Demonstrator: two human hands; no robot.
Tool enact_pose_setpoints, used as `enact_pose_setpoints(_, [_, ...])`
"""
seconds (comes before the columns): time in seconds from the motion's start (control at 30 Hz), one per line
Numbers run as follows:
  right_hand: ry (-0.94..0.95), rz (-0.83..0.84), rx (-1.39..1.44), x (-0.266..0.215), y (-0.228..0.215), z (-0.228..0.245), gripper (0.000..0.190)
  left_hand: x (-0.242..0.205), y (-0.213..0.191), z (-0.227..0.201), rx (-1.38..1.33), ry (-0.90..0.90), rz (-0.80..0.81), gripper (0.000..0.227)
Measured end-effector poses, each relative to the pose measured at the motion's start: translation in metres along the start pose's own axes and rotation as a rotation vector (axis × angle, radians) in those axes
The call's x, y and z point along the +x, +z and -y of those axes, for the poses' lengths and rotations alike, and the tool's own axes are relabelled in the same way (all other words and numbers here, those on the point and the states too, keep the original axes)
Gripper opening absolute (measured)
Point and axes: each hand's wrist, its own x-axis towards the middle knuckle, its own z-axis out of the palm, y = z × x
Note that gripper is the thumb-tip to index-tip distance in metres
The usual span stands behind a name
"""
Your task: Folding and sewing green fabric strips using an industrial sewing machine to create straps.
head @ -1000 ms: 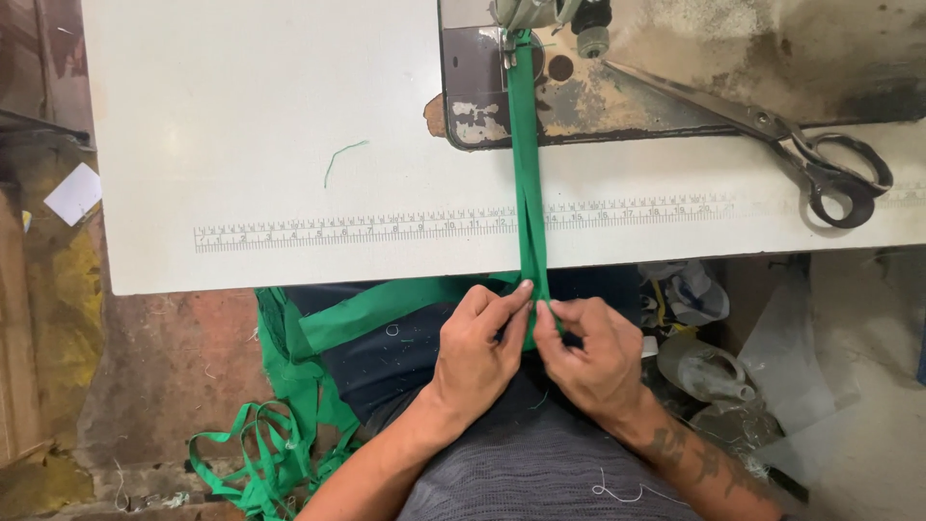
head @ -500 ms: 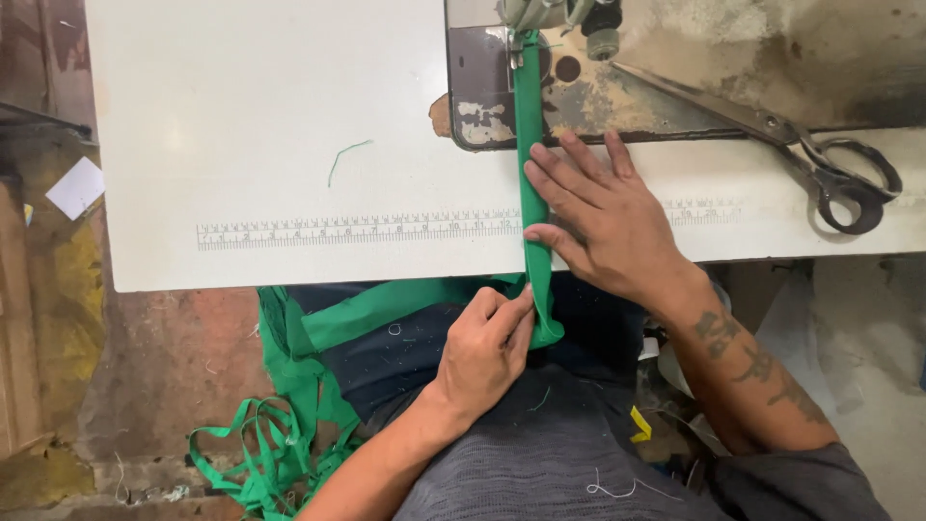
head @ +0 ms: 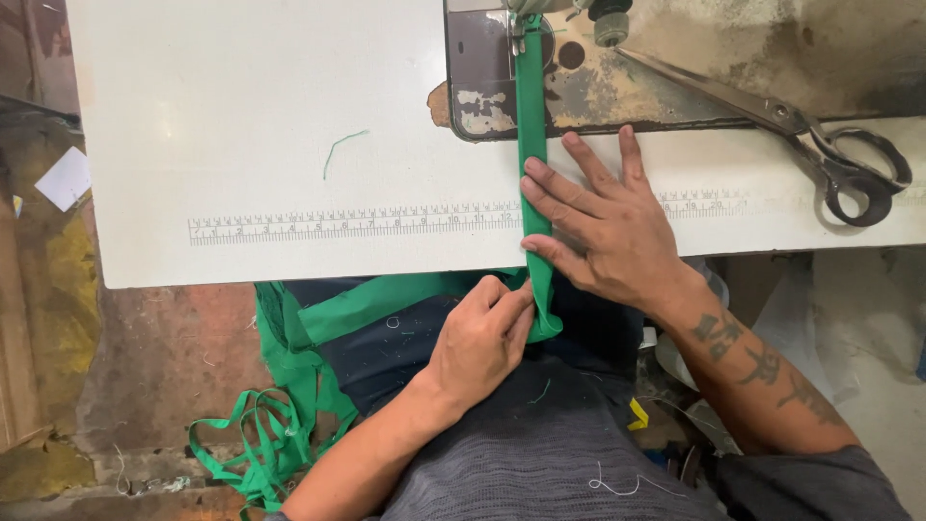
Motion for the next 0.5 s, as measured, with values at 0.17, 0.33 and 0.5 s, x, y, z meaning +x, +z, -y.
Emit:
enact_pose_setpoints(0.17, [0.132, -0.128, 0.118, -0.005, 0.001, -0.004, 0.059, -0.005, -0.001, -0.004, -0.084, -0.024, -0.052, 0.028])
enact_pose_setpoints(0.33, [0.148, 0.013, 0.059, 0.004, -0.002, 0.003, 0.059, 0.014, -0.019, -0.03, -0.204, -0.205, -0.092, 0.021])
enact_pose_setpoints(0.5, [0.151, 0.076, 0.006, 0.006, -0.003, 0.005, 0.06, 0.007, -0.006, -0.017, -0.154, -0.168, -0.073, 0.015])
